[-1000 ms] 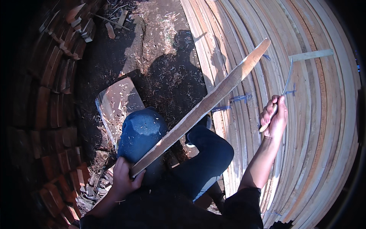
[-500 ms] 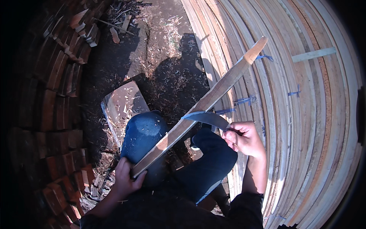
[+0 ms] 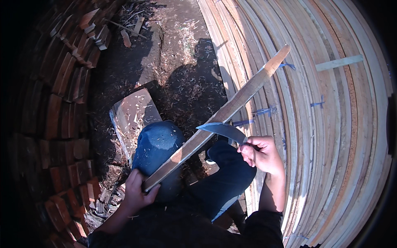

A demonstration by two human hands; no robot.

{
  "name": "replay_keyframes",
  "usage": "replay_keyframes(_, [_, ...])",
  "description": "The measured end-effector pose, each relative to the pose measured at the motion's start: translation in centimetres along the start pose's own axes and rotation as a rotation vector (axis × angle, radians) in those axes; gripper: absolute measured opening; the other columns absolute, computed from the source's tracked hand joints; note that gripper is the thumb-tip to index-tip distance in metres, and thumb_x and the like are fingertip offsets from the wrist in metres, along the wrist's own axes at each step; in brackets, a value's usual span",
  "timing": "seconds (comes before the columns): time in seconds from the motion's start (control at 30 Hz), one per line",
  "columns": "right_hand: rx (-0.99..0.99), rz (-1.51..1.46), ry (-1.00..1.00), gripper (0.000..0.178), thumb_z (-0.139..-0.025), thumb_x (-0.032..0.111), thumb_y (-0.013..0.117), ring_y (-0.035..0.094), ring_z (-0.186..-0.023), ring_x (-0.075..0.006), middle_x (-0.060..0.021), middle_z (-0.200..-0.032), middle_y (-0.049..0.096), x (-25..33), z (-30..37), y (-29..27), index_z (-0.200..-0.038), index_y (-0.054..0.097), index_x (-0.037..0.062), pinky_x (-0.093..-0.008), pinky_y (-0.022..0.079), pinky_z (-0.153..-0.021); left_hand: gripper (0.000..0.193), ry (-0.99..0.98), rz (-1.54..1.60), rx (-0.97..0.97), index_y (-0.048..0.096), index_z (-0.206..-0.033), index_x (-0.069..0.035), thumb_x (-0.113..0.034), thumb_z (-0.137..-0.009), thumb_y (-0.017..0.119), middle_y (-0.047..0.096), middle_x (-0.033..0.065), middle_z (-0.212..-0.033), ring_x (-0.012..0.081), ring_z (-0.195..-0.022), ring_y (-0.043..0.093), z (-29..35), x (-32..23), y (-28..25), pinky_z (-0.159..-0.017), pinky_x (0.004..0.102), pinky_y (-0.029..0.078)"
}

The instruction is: The person sits on the ground and uses a curved knife to shave and shape a long wooden plank resting on their lap. They repeatedly scrape the blade along the wood to remove thin shavings, refining the plank's edges and surface.

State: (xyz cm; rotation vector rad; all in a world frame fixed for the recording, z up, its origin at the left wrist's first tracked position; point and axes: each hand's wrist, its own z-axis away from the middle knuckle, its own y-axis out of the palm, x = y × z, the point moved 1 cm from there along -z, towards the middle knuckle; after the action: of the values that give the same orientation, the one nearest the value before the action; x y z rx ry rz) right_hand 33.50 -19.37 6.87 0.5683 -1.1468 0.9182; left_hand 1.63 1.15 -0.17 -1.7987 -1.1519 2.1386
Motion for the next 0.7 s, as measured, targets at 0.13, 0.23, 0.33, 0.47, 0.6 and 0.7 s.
replay_keyframes(0.13, [-0.827,-0.415,-0.359,0.030,-0.102,0.033,0.048,0.040,-0.038,-0.0071,-0.0007,-0.059,0.044,1.9,-0.8,-5.8,-0.088,0.049,0.0065,-0.0210,0.033,-0.033,0.038,-0.008,-0.006,0.009,0.048,-0.081,-0.001,-0.019,-0.070,0.079,0.047,0.0161,-0.079,0.0337,-0.069,0.052,0.1,-0.3,0.0,-0.059,0.0408,0.041])
replay_keyframes(0.23, [-0.490,-0.290,-0.189,0.033,-0.101,0.029,0.051,0.044,-0.040,-0.0084,-0.0035,-0.057,0.048,2.2,0.8,-4.4,-0.084,0.053,0.0004,-0.0209,0.034,-0.035,0.037,0.008,-0.024,0.002,0.048,-0.081,-0.001,-0.019,-0.070,0.079,0.047,0.0158,-0.079,0.0337,-0.069,0.052,0.1,0.2,0.0,-0.059,0.0410,0.041])
replay_keyframes(0.33, [-0.046,-0.083,-0.036,0.034,-0.096,0.028,0.061,0.047,-0.040,-0.0099,-0.0062,-0.058,0.053,0.4,0.9,-1.3,-0.082,0.057,-0.0025,-0.0238,0.037,-0.038,0.037,0.018,-0.004,-0.008,0.048,-0.081,-0.001,-0.018,-0.070,0.079,0.047,0.0154,-0.079,0.0334,-0.067,0.051,-0.1,0.2,0.1,-0.058,0.0407,0.041])
replay_keyframes(0.47, [0.097,-0.116,0.043,0.030,-0.098,0.023,0.058,0.048,-0.043,-0.0076,-0.0037,-0.059,0.053,-1.2,0.7,0.9,-0.084,0.058,-0.0030,-0.0218,0.037,-0.039,0.037,0.008,0.023,-0.013,0.048,-0.080,-0.001,-0.017,-0.070,0.079,0.046,0.0149,-0.078,0.0318,-0.065,0.050,0.0,0.0,0.1,-0.056,0.0391,0.040])
replay_keyframes(0.6, [0.135,-0.110,0.080,0.028,-0.099,0.020,0.056,0.049,-0.044,-0.0075,-0.0028,-0.059,0.053,-0.7,0.8,0.8,-0.083,0.058,-0.0028,-0.0212,0.037,-0.040,0.037,0.010,0.028,-0.014,0.048,-0.078,0.000,-0.018,-0.070,0.080,0.046,0.0144,-0.077,0.0292,-0.064,0.050,-0.4,-0.1,-0.2,-0.055,0.0368,0.039])
replay_keyframes(0.7, [0.131,-0.015,0.046,0.030,-0.099,0.021,0.055,0.048,-0.044,-0.0075,-0.0025,-0.058,0.052,-0.2,0.6,0.1,-0.081,0.057,-0.0016,-0.0218,0.036,-0.037,0.038,0.001,0.055,-0.010,0.047,-0.077,-0.001,-0.019,-0.069,0.080,0.046,0.0135,-0.075,0.0276,-0.062,0.049,-0.5,0.0,-0.3,-0.055,0.0359,0.040])
